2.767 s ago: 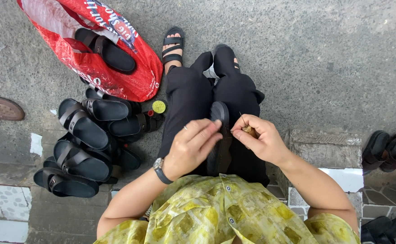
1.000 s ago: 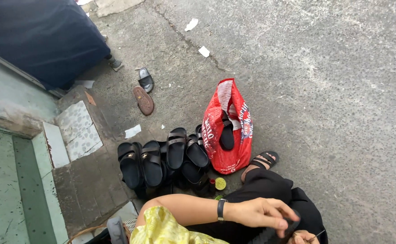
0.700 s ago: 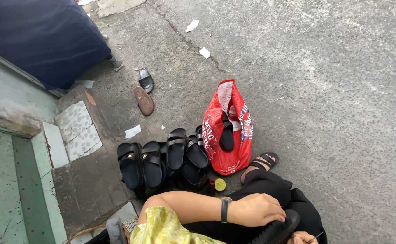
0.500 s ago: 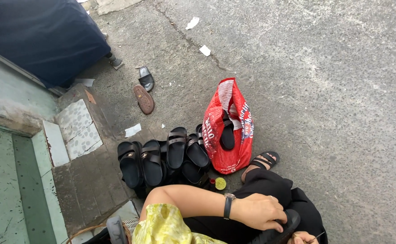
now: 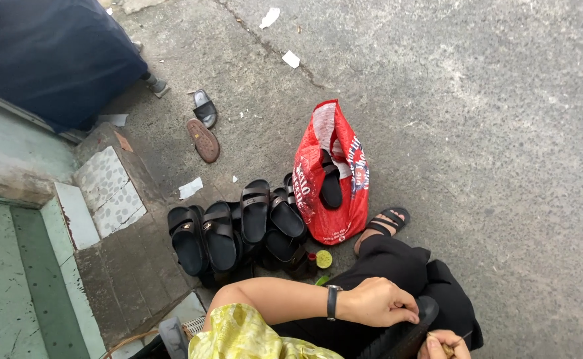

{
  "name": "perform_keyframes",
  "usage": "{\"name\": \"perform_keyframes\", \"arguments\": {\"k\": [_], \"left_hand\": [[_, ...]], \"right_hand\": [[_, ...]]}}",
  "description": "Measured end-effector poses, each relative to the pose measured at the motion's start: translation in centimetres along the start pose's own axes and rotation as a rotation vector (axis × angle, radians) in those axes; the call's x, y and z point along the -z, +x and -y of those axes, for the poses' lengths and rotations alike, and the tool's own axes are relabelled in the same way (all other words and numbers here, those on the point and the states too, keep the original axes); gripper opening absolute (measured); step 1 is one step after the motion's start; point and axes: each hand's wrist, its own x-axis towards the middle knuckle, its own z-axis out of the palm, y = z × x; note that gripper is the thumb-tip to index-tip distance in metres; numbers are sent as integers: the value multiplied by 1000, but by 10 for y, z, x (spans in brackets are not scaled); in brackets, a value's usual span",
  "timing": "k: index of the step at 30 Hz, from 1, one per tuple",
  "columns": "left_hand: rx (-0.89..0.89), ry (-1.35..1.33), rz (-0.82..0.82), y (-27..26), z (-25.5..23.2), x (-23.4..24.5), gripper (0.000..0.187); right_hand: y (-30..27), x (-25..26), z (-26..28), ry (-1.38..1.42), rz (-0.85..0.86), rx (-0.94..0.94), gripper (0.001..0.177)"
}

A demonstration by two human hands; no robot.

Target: Hand-sewing the sole of a black sandal using a needle and thread while sitting on the floor.

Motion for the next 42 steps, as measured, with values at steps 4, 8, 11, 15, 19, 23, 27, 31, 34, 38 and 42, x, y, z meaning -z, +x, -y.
{"name": "perform_keyframes", "arguments": {"k": [4,8,11,15,19,23,27,31,34,38,42], "left_hand": [[67,-153,-49,-8,18,-16,8],[148,-427,-56,-11,24,-16,12],[162,-366,-32,2,9,-9,13],[16,-144,-99,3,19,-5,12],[-103,31,-33,11,18,10,7],[40,399,-39,11,32,37,11],[-72,887,-210,21,18,56,33],[-320,395,-181,27,-11,29,42],[-293,47,-116,19,-4,-2,59],[-210,-4,-57,19,-3,-7,57],[-193,-81,-23,22,1,-7,51]], "right_hand": [[8,-40,65,73,138,-15,5],[13,-105,163,-292,-168,-213,5],[18,-103,189,-251,-157,-317,4],[13,-102,179,-134,-124,-232,7],[12,-87,182,-7,-85,-234,9],[13,-74,190,-19,-33,-225,11],[11,-57,202,-376,79,-55,25],[34,-69,246,-825,200,163,23],[44,-70,257,-1053,315,273,28],[48,-64,255,-1246,455,317,35],[54,-60,259,-1414,539,376,40]]}}
